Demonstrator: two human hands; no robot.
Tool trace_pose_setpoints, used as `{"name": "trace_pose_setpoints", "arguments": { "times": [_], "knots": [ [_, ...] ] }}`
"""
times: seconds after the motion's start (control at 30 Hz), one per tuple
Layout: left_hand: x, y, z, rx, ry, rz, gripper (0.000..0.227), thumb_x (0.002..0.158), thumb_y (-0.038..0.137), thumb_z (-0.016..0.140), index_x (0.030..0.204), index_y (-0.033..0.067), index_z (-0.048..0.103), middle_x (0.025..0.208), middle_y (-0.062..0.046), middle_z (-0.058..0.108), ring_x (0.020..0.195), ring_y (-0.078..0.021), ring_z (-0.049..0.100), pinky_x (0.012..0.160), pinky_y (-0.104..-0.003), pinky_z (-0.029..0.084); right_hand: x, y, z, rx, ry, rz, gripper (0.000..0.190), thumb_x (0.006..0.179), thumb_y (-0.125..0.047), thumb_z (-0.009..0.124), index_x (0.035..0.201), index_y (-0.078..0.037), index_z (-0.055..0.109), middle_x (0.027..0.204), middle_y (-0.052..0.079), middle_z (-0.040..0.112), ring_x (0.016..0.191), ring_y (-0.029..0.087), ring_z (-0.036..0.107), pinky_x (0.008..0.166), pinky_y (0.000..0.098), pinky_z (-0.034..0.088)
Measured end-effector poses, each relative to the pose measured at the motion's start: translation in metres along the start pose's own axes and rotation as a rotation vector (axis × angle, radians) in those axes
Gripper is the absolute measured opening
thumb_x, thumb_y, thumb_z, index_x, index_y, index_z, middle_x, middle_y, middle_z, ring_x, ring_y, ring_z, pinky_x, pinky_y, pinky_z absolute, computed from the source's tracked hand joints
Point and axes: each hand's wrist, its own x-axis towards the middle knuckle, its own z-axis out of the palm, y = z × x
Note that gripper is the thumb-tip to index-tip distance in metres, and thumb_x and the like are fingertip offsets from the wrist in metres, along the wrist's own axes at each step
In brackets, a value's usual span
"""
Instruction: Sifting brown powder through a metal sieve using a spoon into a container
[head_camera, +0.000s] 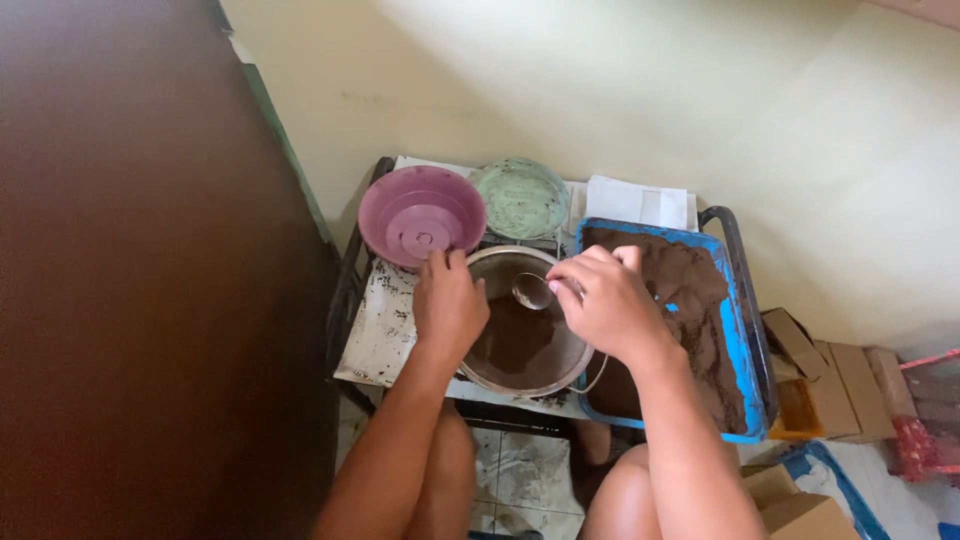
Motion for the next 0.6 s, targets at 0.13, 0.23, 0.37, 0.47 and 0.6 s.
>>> {"name": "trace_pose_setpoints", "arguments": {
  "times": [0.13,0.23,0.37,0.47,0.6],
  "knots": [
    [-0.007,0.013,-0.009,0.056,0.020,0.068,0.037,0.088,0.024,0.074,0.112,-0.0001,0.059,0.106,-0.020,0.057,0.103,-0.0375,0.064,0.080,-0.049,0.059,-0.006,0.003,0.000,0.010,0.091,0.005,0.008,0.093,-0.026,0.067,0.097,-0.021,0.073,0.090,-0.004,0.076,0.095,0.017,0.070,0.091,0.0390,0.041],
    [-0.004,0.012,-0.007,0.061,0.062,0.075,0.038,0.085,0.023,0.076,0.109,-0.0008,0.059,0.105,-0.020,0.056,0.105,-0.0383,0.062,0.079,-0.049,0.059,-0.007,0.005,-0.004,0.044,0.096,0.044,0.010,0.097,-0.028,0.065,0.098,-0.021,0.073,0.092,-0.003,0.077,0.096,0.017,0.070,0.092,0.0393,0.040],
    [-0.003,0.014,0.001,-0.038,0.037,0.077,0.041,0.080,0.023,0.079,0.109,-0.0004,0.061,0.110,-0.022,0.057,0.105,-0.0410,0.061,0.079,-0.049,0.057,-0.013,0.019,0.000,0.117,0.118,0.100,0.011,0.099,-0.030,0.063,0.101,-0.023,0.072,0.085,-0.003,0.074,0.092,0.018,0.070,0.094,0.0387,0.040],
    [-0.012,0.027,-0.012,-0.043,0.023,0.137,0.040,0.082,0.021,0.078,0.109,-0.0017,0.061,0.108,-0.021,0.056,0.102,-0.0385,0.060,0.078,-0.046,0.056,-0.017,0.032,0.013,0.109,0.155,0.105,0.010,0.099,-0.033,0.065,0.104,-0.026,0.070,0.082,-0.003,0.070,0.089,0.020,0.069,0.095,0.0378,0.042],
    [-0.021,0.026,-0.010,-0.051,0.073,0.147,0.045,0.078,0.021,0.081,0.110,-0.0032,0.060,0.107,-0.021,0.055,0.101,-0.0410,0.060,0.079,-0.048,0.056,-0.013,0.033,0.015,0.191,0.166,0.093,0.009,0.101,-0.033,0.065,0.104,-0.026,0.069,0.081,-0.004,0.069,0.090,0.019,0.069,0.095,0.0353,0.041]
  ]
}}
